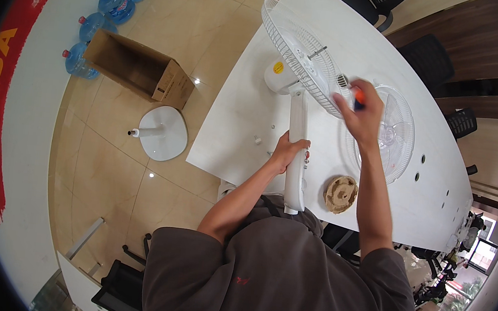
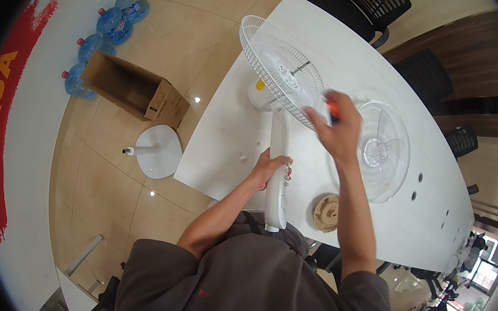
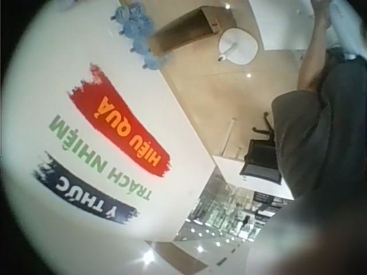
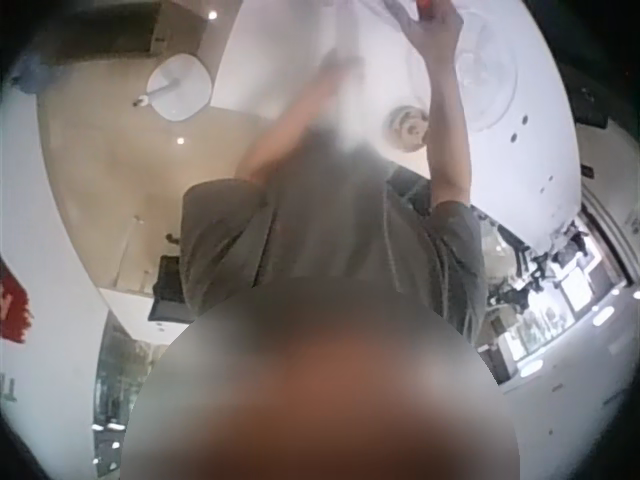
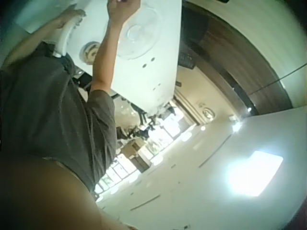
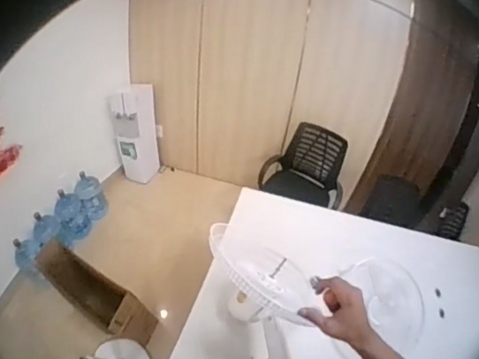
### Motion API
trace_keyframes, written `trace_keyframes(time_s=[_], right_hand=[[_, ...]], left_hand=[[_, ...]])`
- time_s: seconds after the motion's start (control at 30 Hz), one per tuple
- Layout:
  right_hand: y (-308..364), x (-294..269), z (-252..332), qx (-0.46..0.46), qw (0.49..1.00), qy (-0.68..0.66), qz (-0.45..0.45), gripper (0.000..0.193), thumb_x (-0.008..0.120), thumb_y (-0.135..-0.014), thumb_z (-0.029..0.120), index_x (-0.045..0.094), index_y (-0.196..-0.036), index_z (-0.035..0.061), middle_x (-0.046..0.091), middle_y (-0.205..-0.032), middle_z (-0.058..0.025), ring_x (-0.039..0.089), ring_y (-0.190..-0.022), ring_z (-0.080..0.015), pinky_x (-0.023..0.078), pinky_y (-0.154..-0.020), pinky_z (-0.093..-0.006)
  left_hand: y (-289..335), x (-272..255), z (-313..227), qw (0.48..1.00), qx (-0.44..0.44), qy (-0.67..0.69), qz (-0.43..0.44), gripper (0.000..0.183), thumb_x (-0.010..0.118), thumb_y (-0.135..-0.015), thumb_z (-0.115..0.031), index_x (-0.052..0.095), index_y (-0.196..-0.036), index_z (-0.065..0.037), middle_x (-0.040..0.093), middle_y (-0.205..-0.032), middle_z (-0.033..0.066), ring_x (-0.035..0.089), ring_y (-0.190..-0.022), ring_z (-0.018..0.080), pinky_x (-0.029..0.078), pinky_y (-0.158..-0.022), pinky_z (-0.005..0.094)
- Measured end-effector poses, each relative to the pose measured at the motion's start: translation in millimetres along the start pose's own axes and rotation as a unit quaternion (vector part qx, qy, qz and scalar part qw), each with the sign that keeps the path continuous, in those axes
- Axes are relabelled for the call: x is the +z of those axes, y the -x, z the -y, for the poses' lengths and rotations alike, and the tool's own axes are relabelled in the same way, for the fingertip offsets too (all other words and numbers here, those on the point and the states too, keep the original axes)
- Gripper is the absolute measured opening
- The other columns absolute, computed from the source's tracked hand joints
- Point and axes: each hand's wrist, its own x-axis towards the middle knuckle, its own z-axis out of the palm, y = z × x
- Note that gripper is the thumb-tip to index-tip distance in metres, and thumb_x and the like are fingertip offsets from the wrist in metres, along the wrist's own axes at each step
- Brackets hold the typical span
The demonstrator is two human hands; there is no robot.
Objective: Assembling and securing the grill and motor parts of a pedestal fan with a screwdriver.
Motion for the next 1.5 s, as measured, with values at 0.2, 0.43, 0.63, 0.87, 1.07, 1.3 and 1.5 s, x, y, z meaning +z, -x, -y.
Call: trace_keyframes(time_s=[0.2, 0.43, 0.63, 0.87, 1.07, 1.3, 1.5], right_hand=[[-60, 54, 21, 0.029, 0.959, 0.086, 0.269, 0.05, 0.088, -0.073, 0.033, 0.071, -0.11, 0.0041, 0.073, -0.088, -0.0163, 0.071, -0.079, -0.033, 0.056, -0.074, -0.039], [-52, 61, -1, 0.013, 0.956, -0.068, 0.285, 0.026, 0.079, -0.08, 0.015, 0.067, -0.094, -0.0036, 0.068, -0.075, -0.016, 0.059, -0.063, -0.0254, 0.049, -0.066, -0.0358], [-59, 45, -7, 0.063, 0.963, -0.107, 0.237, 0.025, 0.081, -0.08, 0.013, 0.065, -0.088, -0.0037, 0.062, -0.07, -0.0069, 0.051, -0.065, -0.0129, 0.046, -0.065, -0.0298], [-66, 13, -5, 0.093, 0.972, -0.143, 0.158, 0.026, 0.084, -0.079, 0.019, 0.066, -0.082, 0.0008, 0.057, -0.069, -0.0006, 0.049, -0.067, -0.0087, 0.041, -0.065, -0.0256], [-48, -15, -10, 0.041, 0.984, -0.119, 0.128, 0.033, 0.087, -0.078, 0.024, 0.064, -0.08, 0.0003, 0.057, -0.071, -0.0018, 0.05, -0.067, -0.0109, 0.041, -0.063, -0.0273], [-9, -43, -14, 0.047, 0.993, -0.101, 0.043, 0.029, 0.085, -0.08, 0.018, 0.061, -0.087, 0.0034, 0.055, -0.071, -0.0018, 0.049, -0.064, -0.012, 0.041, -0.061, -0.0274], [21, -110, 35, 0.055, 0.967, -0.24, -0.071, 0.046, 0.065, -0.088, 0.0, 0.042, -0.127, 0.007, 0.052, -0.114, -0.0131, 0.055, -0.1, -0.0206, 0.047, -0.091, -0.0368]], left_hand=[[-3, 1, -6, 1.0, -0.011, -0.005, 0.002, 0.03, 0.069, -0.088, -0.015, 0.053, -0.109, 0.0, 0.064, -0.089, 0.0106, 0.065, -0.066, 0.0192, 0.059, -0.057, 0.0375], [-11, -18, -7, 0.997, -0.04, 0.017, 0.06, 0.04, 0.072, -0.092, -0.024, 0.054, -0.116, 0.001, 0.067, -0.099, 0.0139, 0.071, -0.081, 0.0252, 0.062, -0.067, 0.0406], [-58, -36, -15, 0.977, -0.074, 0.132, 0.153, 0.06, 0.074, -0.091, -0.04, 0.051, -0.128, 0.002, 0.065, -0.112, 0.0171, 0.071, -0.094, 0.0289, 0.063, -0.074, 0.0439], [-78, -23, -62, 0.989, 0.02, 0.074, 0.127, 0.057, 0.078, -0.085, -0.025, 0.052, -0.129, 0.0, 0.063, -0.101, 0.0133, 0.067, -0.076, 0.0218, 0.06, -0.065, 0.0386], [-39, -9, -65, 0.996, 0.081, 0.008, 0.03, 0.051, 0.081, -0.077, -0.014, 0.054, -0.118, -0.001, 0.063, -0.091, 0.0099, 0.064, -0.072, 0.0187, 0.057, -0.061, 0.0357], [-21, -7, -66, 0.99, 0.122, -0.057, -0.041, 0.06, 0.084, -0.072, -0.012, 0.053, -0.122, 0.0, 0.062, -0.096, 0.0095, 0.063, -0.08, 0.0187, 0.056, -0.07, 0.0359], [-8, 0, -70, 0.981, 0.135, -0.116, -0.082, 0.063, 0.083, -0.073, -0.014, 0.05, -0.125, 0.001, 0.063, -0.103, 0.0116, 0.065, -0.085, 0.0201, 0.058, -0.074, 0.0362]])
